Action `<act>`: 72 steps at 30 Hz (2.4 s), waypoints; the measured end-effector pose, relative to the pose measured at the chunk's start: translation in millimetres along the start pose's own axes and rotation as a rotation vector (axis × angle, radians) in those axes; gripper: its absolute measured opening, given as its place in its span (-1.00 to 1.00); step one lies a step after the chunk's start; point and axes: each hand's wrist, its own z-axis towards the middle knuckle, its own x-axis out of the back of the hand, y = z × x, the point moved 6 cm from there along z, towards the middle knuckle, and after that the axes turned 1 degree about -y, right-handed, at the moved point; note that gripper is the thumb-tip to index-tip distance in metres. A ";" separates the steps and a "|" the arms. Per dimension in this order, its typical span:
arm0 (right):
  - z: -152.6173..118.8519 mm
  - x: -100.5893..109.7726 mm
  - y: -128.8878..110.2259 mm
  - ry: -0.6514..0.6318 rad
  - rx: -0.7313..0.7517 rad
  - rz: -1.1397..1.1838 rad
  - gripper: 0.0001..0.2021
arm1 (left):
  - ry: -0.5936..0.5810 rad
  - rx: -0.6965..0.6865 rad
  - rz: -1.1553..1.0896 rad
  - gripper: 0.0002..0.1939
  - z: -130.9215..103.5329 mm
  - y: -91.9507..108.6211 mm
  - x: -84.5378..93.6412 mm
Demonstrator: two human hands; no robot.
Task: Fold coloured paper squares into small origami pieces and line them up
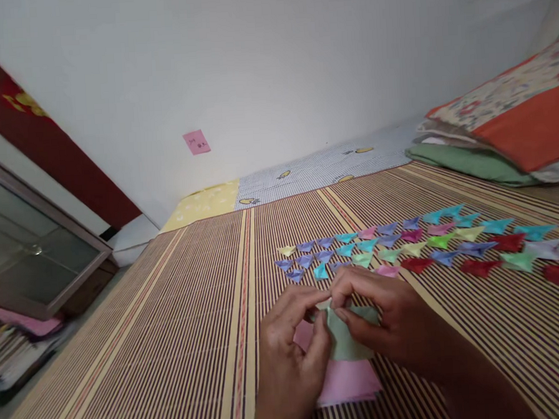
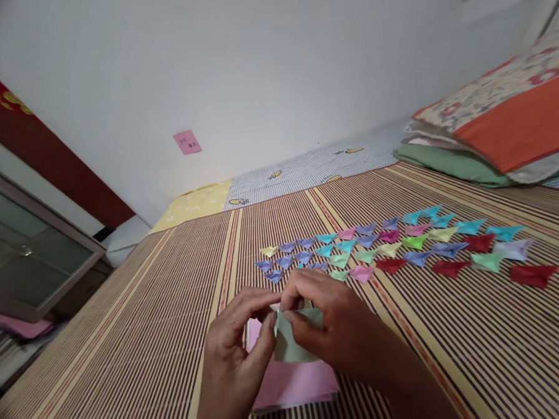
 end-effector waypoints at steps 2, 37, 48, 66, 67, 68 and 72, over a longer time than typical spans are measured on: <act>0.6 -0.4 -0.4 -0.003 0.000 -0.007 -0.86 | 0.003 0.013 0.022 -0.64 -0.4 -1.6 0.2; -2.0 7.4 8.2 -0.005 -0.061 0.011 -0.91 | -0.095 0.126 0.081 -0.74 -3.8 -14.8 -4.5; 0.4 5.3 9.2 -0.005 -0.083 0.030 -0.91 | -0.145 0.180 0.010 -0.71 -4.3 -19.3 -7.8; 1.7 2.8 13.8 0.004 -0.135 0.106 -0.91 | -0.098 0.364 -0.084 -0.82 -7.1 -35.3 -7.3; 2.1 2.2 14.0 0.006 -0.138 0.104 -0.91 | -0.081 0.349 -0.075 -0.81 -6.0 -34.5 -6.1; 2.5 1.5 14.2 0.009 -0.139 0.102 -0.92 | -0.067 0.331 -0.074 -0.81 -5.0 -33.6 -5.0; 3.6 -1.3 14.4 0.018 -0.149 0.090 -0.95 | -0.023 0.292 -0.120 -0.86 -4.2 -32.7 -2.6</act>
